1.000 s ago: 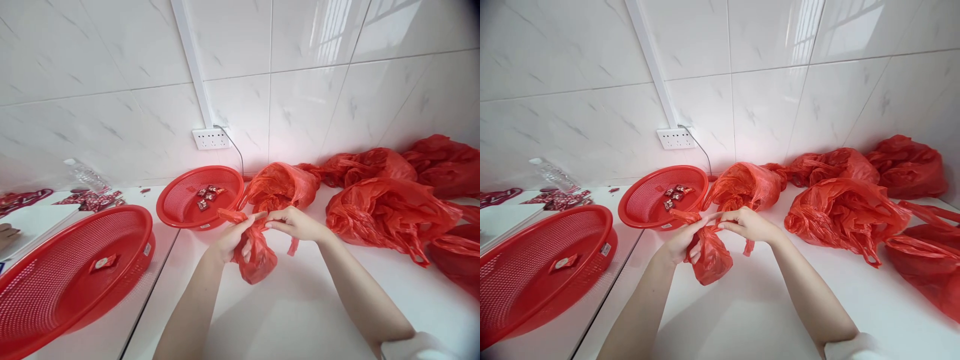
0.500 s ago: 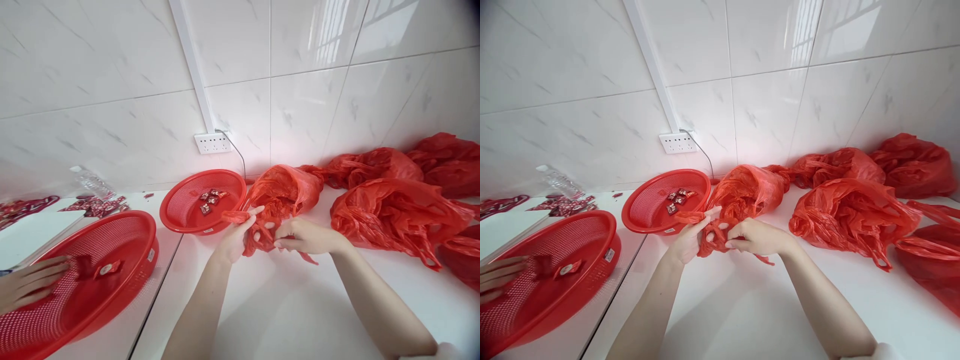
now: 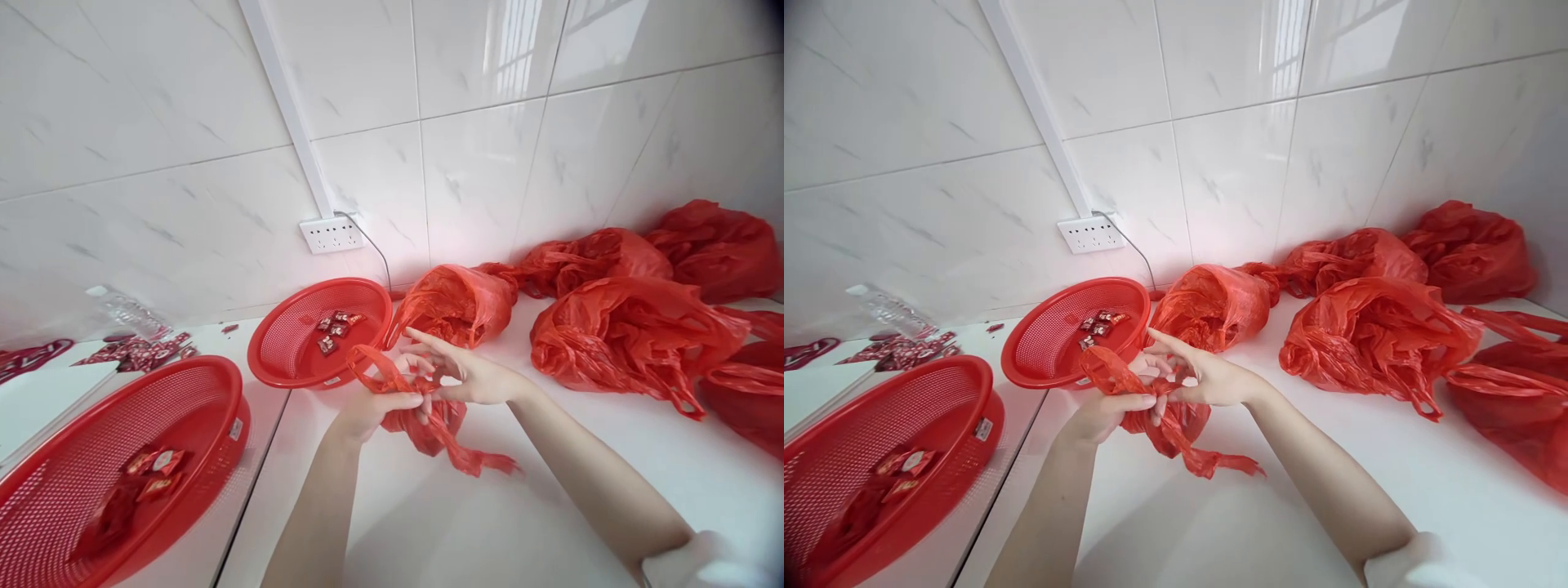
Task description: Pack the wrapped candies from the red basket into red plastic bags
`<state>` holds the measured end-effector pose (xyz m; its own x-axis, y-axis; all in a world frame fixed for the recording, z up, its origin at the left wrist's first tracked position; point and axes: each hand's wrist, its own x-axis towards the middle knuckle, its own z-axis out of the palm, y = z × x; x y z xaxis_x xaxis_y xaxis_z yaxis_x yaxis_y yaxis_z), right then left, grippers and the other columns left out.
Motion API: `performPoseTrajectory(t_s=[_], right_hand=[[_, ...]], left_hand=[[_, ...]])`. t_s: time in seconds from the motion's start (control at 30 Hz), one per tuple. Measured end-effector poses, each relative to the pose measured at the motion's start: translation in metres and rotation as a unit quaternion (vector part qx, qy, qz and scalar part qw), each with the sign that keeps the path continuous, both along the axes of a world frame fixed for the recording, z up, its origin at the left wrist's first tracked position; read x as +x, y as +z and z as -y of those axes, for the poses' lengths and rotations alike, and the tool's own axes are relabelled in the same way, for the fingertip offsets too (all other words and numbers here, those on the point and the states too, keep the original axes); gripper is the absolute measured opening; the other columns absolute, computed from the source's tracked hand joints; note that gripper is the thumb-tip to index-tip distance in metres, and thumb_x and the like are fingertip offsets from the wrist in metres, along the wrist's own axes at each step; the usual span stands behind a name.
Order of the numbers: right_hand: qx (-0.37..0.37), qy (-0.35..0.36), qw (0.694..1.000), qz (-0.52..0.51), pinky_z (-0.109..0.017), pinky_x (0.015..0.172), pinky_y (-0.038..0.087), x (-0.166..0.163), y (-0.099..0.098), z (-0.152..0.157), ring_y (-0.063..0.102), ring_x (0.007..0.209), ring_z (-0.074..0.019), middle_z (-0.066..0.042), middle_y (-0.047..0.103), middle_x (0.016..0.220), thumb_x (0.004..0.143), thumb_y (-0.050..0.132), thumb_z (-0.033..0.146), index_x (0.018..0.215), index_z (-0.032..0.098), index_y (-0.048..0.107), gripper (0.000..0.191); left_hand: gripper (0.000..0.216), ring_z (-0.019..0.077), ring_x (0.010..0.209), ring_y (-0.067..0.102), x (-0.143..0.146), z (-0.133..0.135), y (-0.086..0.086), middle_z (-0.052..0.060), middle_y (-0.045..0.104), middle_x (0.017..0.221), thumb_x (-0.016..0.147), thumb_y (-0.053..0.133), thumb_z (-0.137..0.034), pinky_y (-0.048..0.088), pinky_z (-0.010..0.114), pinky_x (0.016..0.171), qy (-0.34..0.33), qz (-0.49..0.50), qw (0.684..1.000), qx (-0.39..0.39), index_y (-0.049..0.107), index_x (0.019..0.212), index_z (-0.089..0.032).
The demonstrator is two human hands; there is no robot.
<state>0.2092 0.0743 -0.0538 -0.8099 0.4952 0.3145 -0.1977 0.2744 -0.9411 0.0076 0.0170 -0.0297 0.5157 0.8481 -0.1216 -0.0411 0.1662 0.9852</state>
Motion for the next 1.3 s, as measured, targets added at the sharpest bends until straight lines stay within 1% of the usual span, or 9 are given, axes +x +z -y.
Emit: performPoseTrajectory(t_s=[0.1,0.27,0.37,0.6,0.87,0.97,1.13,1.2,1.3], right_hand=[[-0.004,-0.018,1.000,0.020,-0.031,0.078,0.052,-0.002,-0.005,-0.002,0.065,0.090,-0.0145,-0.005,0.064,0.114,0.083,0.059,0.014,0.152,0.030,0.016,0.083],[-0.008,-0.053,0.998,0.033,-0.028,0.073,0.048,-0.012,-0.009,-0.001,0.061,0.081,-0.0127,0.000,0.065,0.090,0.082,0.058,0.012,0.148,0.023,0.031,0.072],[-0.053,-0.013,0.998,-0.003,-0.029,0.077,0.047,-0.018,-0.009,0.002,0.060,0.082,-0.0119,-0.001,0.063,0.090,0.082,0.058,0.011,0.137,0.019,0.046,0.057],[-0.158,-0.015,0.987,-0.038,-0.027,0.073,0.045,-0.025,-0.013,0.003,0.059,0.076,-0.0121,-0.001,0.063,0.082,0.076,0.067,0.014,0.089,0.015,0.058,0.016],[-0.152,0.036,0.987,-0.043,-0.023,0.065,0.040,-0.018,-0.011,-0.001,0.054,0.069,-0.0099,0.001,0.060,0.075,0.077,0.071,0.020,0.079,0.014,0.062,0.011],[-0.142,0.023,0.989,-0.018,-0.022,0.062,0.038,-0.017,-0.012,-0.002,0.050,0.066,-0.0086,0.003,0.057,0.073,0.077,0.072,0.022,0.079,0.014,0.062,0.013],[-0.158,0.023,0.986,-0.047,-0.026,0.072,0.045,-0.018,-0.015,0.000,0.056,0.074,-0.0106,0.000,0.059,0.079,0.080,0.072,0.029,0.083,0.014,0.061,0.019],[-0.186,0.029,0.981,-0.051,-0.028,0.072,0.049,-0.018,-0.014,0.002,0.060,0.074,-0.0118,-0.001,0.061,0.081,0.084,0.067,0.036,0.092,0.015,0.061,0.023],[-0.199,0.014,0.979,-0.052,-0.023,0.057,0.050,-0.015,-0.010,0.003,0.059,0.064,-0.0098,0.001,0.060,0.079,0.084,0.068,0.035,0.103,0.018,0.059,0.027]], left_hand=[[0.024,0.0206,0.084,0.066,-0.006,0.003,0.006,0.006,0.068,0.088,0.082,0.065,-0.027,0.050,0.034,0.078,0.015,-0.099,0.994,0.032,0.063,0.104,-0.019],[0.006,0.0185,0.084,0.062,-0.011,0.006,0.006,0.003,0.065,0.085,0.080,0.062,-0.023,0.047,0.031,0.076,0.113,-0.245,0.953,0.137,0.066,0.083,-0.020],[0.006,0.0146,0.077,0.057,-0.011,0.002,0.001,0.000,0.061,0.078,0.077,0.062,-0.016,0.044,0.028,0.074,0.123,-0.210,0.953,0.182,0.060,0.072,-0.019],[0.011,0.0104,0.068,0.053,-0.013,-0.004,-0.003,0.000,0.062,0.075,0.073,0.068,-0.014,0.040,0.022,0.063,0.062,-0.076,0.991,0.093,0.057,0.072,-0.016],[0.011,0.0128,0.070,0.060,-0.022,-0.008,-0.006,0.001,0.064,0.074,0.072,0.073,-0.018,0.047,0.026,0.068,0.032,-0.071,0.994,0.083,0.063,0.078,-0.017],[0.002,0.0135,0.076,0.060,-0.016,-0.006,-0.007,0.001,0.062,0.080,0.077,0.067,-0.017,0.049,0.028,0.073,0.107,-0.171,0.948,0.246,0.065,0.077,-0.019],[0.015,0.0122,0.085,0.060,0.006,-0.002,-0.016,0.000,0.056,0.093,0.079,0.064,-0.014,0.050,0.027,0.081,0.331,-0.261,0.786,0.453,0.069,0.088,-0.025],[0.018,0.0136,0.090,0.061,0.009,-0.003,-0.019,0.000,0.057,0.098,0.080,0.065,-0.015,0.052,0.027,0.082,0.341,-0.244,0.785,0.457,0.069,0.093,-0.027],[0.027,0.0149,0.092,0.063,0.006,-0.005,-0.020,0.002,0.056,0.122,0.080,0.068,-0.022,0.054,0.028,0.078,0.285,-0.180,0.843,0.419,0.065,0.106,-0.029]])
